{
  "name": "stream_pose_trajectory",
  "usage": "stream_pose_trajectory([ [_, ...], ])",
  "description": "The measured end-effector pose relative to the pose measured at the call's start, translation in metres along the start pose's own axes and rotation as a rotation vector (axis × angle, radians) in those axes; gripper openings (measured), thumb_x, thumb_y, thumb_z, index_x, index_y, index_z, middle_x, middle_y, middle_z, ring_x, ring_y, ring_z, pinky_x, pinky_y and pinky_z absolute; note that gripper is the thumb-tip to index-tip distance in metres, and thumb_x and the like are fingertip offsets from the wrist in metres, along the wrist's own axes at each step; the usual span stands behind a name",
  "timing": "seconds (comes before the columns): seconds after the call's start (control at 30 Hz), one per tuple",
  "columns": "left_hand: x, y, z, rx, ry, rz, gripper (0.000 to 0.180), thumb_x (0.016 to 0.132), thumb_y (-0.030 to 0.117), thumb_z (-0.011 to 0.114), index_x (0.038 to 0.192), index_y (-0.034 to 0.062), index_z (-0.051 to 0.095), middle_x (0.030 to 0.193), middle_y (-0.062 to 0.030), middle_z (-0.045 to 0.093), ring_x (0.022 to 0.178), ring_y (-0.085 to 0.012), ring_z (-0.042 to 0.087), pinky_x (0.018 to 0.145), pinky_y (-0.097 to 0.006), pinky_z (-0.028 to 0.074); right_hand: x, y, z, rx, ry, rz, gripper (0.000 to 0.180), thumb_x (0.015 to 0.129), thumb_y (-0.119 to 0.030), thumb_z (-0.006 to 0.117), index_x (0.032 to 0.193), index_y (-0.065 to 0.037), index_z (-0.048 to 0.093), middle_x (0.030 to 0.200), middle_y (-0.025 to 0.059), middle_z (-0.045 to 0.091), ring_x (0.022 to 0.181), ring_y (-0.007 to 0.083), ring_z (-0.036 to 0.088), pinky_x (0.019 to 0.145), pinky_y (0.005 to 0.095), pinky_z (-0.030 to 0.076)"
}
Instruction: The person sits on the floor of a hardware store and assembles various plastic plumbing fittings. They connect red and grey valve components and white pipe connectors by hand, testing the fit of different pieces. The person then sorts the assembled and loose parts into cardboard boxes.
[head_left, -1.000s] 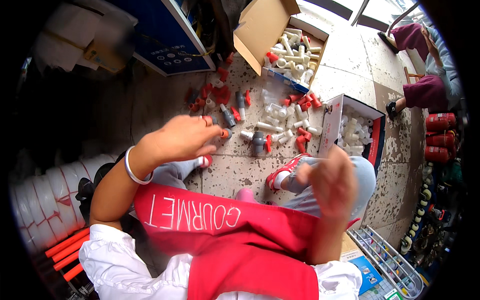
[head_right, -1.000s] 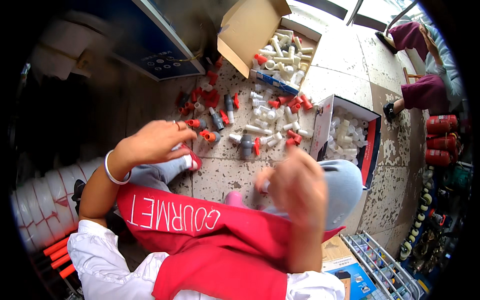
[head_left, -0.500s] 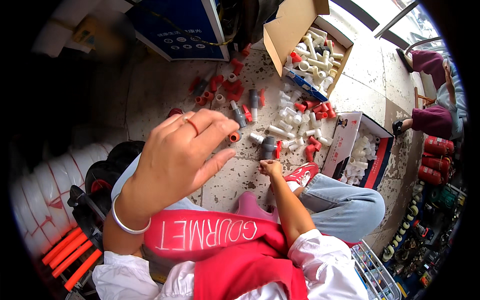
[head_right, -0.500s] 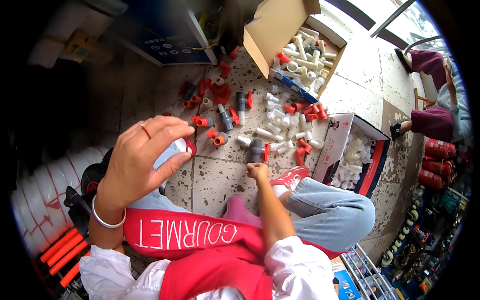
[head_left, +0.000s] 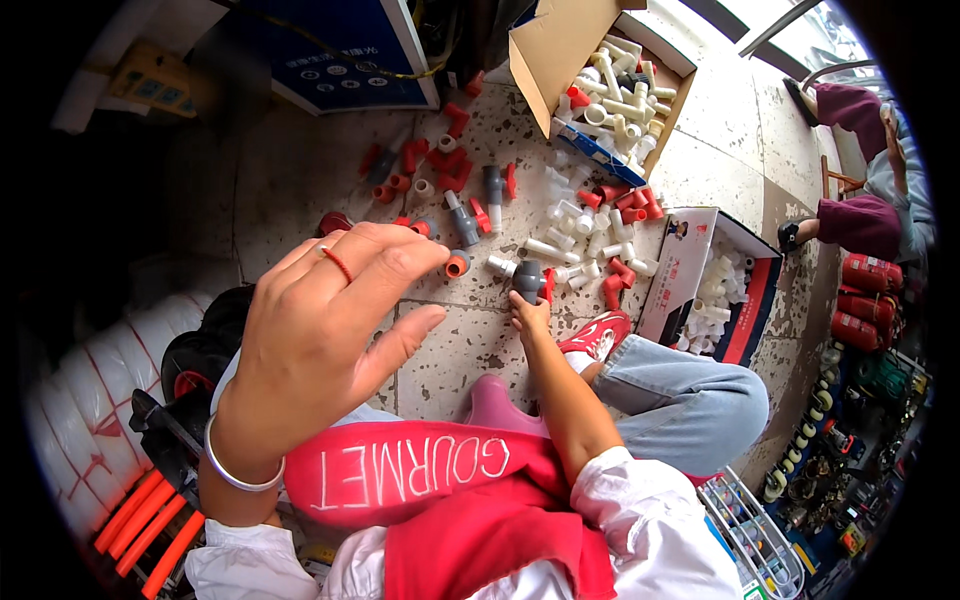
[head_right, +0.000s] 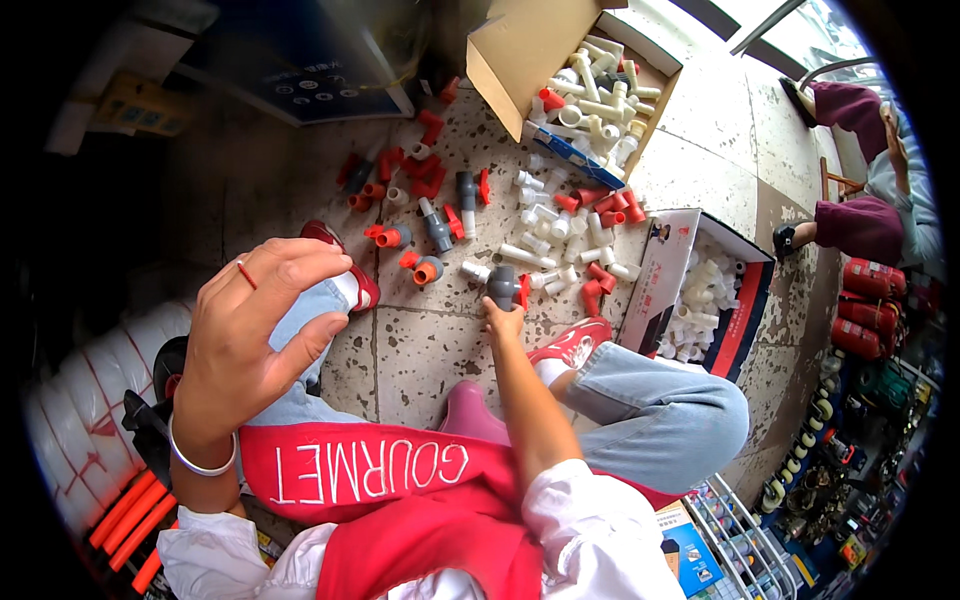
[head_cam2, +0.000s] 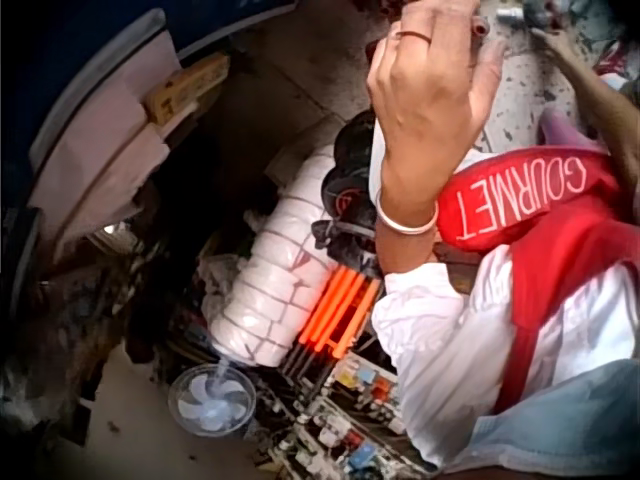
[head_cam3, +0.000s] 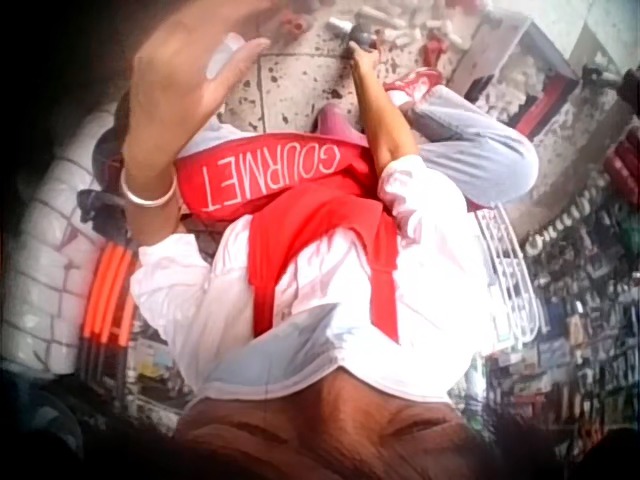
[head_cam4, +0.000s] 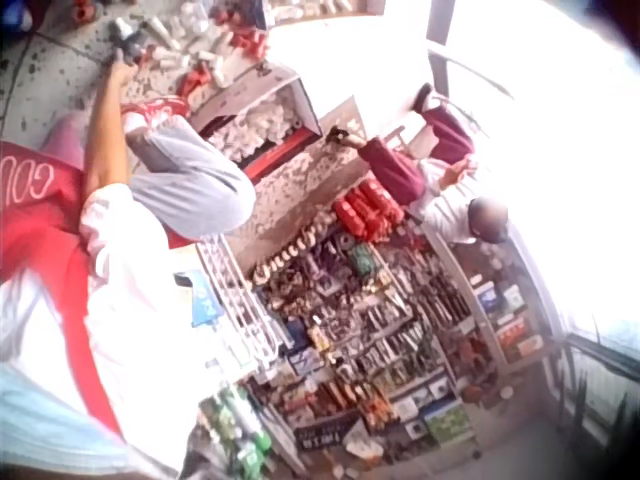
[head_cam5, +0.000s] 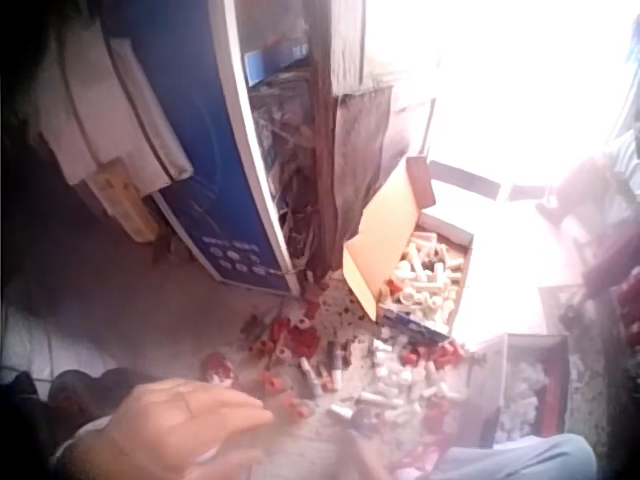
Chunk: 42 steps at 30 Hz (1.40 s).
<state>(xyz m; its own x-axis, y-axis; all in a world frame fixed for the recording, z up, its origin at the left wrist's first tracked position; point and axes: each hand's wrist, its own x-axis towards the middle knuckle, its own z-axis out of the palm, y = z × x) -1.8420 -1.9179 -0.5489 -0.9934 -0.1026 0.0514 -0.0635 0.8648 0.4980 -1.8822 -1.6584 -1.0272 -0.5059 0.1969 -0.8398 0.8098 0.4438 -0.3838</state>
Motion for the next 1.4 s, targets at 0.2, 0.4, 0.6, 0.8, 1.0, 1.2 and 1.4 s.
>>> stream_pose_trajectory([
  [0.2, 0.0, -0.007, 0.007, -0.003, 0.0, -0.062, 0.03, 0.079, 0.012, 0.073, 0.107, 0.0037, 0.063, 0.101, -0.014, 0.066, 0.091, -0.0322, 0.065, 0.079, -0.036, 0.051, 0.011, 0.005, 0.01, 0.197, 0.006, -0.189, 0.051, 0.078, -0.04, 0.078, 0.105, 0.0, 0.06, 0.086, 0.0089, 0.066, 0.067, 0.0185, 0.063, 0.062, 0.0302, 0.05],
  [0.4, 0.0, -0.015, 0.013, -0.073, 0.096, -0.206, 0.042, 0.082, 0.014, 0.072, 0.12, 0.0043, 0.057, 0.115, -0.0143, 0.061, 0.098, -0.0282, 0.064, 0.082, -0.035, 0.051, -0.188, -0.15, 0.002, 0.579, -0.497, -0.571, 0.038, 0.086, -0.026, 0.073, 0.109, -0.001, 0.059, 0.083, 0.0031, 0.063, 0.069, 0.0102, 0.06, 0.064, 0.0229, 0.048],
  [0.6, -0.002, -0.041, 0.007, -0.632, 0.437, -0.292, 0.043, 0.097, 0.031, 0.059, 0.131, 0.0064, 0.045, 0.113, -0.0086, 0.059, 0.095, -0.0172, 0.062, 0.081, -0.029, 0.052, -0.321, -0.271, -0.021, 0.156, -0.961, -1.266, 0.053, 0.074, -0.012, 0.082, 0.118, 0.002, 0.057, 0.091, 0.0093, 0.068, 0.076, 0.0114, 0.064, 0.072, 0.0257, 0.051],
  [0.8, -0.013, -0.07, -0.008, -1.151, 0.665, -0.341, 0.033, 0.102, 0.034, 0.049, 0.121, 0.008, 0.057, 0.105, -0.005, 0.063, 0.102, -0.0161, 0.061, 0.086, -0.031, 0.052, -0.298, -0.331, -0.008, 0.298, -1.353, -1.217, 0.027, 0.088, -0.011, 0.07, 0.109, 0.005, 0.063, 0.096, 0.0096, 0.068, 0.085, 0.015, 0.067, 0.077, 0.0268, 0.053],
  [1.0, -0.023, -0.075, -0.027, -1.491, 0.908, -0.454, 0.025, 0.101, 0.028, 0.051, 0.114, 0.007, 0.058, 0.109, -0.0061, 0.063, 0.1, -0.0187, 0.061, 0.095, -0.039, 0.051, -0.128, -0.314, 0.081, -0.278, -0.543, -1.181, 0.02, 0.085, -0.008, 0.068, 0.105, -0.005, 0.066, 0.088, 0.0078, 0.07, 0.077, 0.0146, 0.066, 0.069, 0.0266, 0.051],
  [1.2, -0.027, -0.08, -0.024, -1.625, 0.941, -0.614, 0.031, 0.099, 0.03, 0.054, 0.117, 0.0049, 0.056, 0.111, -0.0071, 0.058, 0.105, -0.0188, 0.056, 0.098, -0.04, 0.049, -0.072, -0.214, 0.155, -1.051, -0.318, -1.288, 0.058, 0.076, -0.025, 0.073, 0.127, -0.018, 0.048, 0.117, 0.0176, 0.062, 0.097, 0.037, 0.064, 0.079, 0.0453, 0.053],
  [1.4, -0.022, -0.086, -0.017, -1.61, 0.883, -0.659, 0.028, 0.099, 0.034, 0.055, 0.113, 0.0099, 0.06, 0.107, -0.003, 0.062, 0.102, -0.0153, 0.059, 0.089, -0.036, 0.052, -0.084, -0.213, 0.158, -0.877, -0.269, -1.371, 0.038, 0.081, -0.033, 0.069, 0.113, -0.016, 0.059, 0.108, 0.0171, 0.066, 0.092, 0.0373, 0.064, 0.074, 0.0446, 0.052],
])
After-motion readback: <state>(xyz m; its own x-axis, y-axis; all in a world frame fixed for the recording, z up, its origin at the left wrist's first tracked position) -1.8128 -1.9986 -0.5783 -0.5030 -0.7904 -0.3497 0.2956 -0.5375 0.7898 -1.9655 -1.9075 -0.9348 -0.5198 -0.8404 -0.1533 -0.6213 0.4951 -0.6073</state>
